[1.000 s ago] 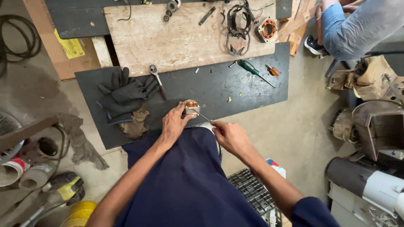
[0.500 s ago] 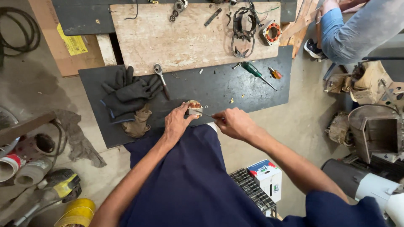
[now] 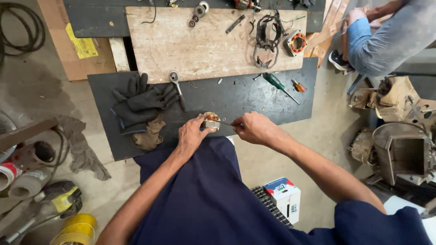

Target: Repairing a small electric motor component by disassembling parts and removing wires using pliers and a screwdriver

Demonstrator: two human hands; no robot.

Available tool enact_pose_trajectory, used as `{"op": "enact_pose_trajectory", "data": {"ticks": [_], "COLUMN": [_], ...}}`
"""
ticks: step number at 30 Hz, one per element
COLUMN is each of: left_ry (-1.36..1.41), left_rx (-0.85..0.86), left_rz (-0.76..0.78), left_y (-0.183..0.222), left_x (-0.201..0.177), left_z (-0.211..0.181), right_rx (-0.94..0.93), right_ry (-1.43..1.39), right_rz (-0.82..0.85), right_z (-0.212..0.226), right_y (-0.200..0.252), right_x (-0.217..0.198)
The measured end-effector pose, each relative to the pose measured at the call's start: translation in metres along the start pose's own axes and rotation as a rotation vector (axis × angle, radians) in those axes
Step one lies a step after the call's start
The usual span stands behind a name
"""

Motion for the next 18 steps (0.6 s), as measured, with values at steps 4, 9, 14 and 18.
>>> {"op": "enact_pose_trajectory", "data": {"ticks": [4,9,14,18], "left_ry": [-0.005,0.005,-0.026,-0.112], "left_rx": [-0.016,-0.022,-0.001,0.071], "left_rz": [-0.006,-0.007,-0.013,-0.036], "left_y": [0.002,0.003,0.001,0.016], "left_x": [-0.002,-0.003,0.014,0.005], "left_z": [-0.005,-0.006,0.006,-0.002], "right_rx": [-0.028,-0.124,0.016,0.012], "right_ry": [-0.001,0.071,0.016,-0.070], "right_rz": [0.034,0.066,0.389,0.326], "right_z": [0.006,0.005,0.019,0.015], "right_y": [-0.002,-0.032,-0.078,-0.082], "right_x": [-0.015,-0.022,-0.061,-0.048]}}
Point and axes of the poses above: each hand's wrist, its own y-axis away from the middle knuckle, its own x-axis out of the palm, z = x × y, the point moved 1 cm from there along -y, towards the middle knuckle, and after that the axes turned 1 degree about x, right-handed, at the moved point
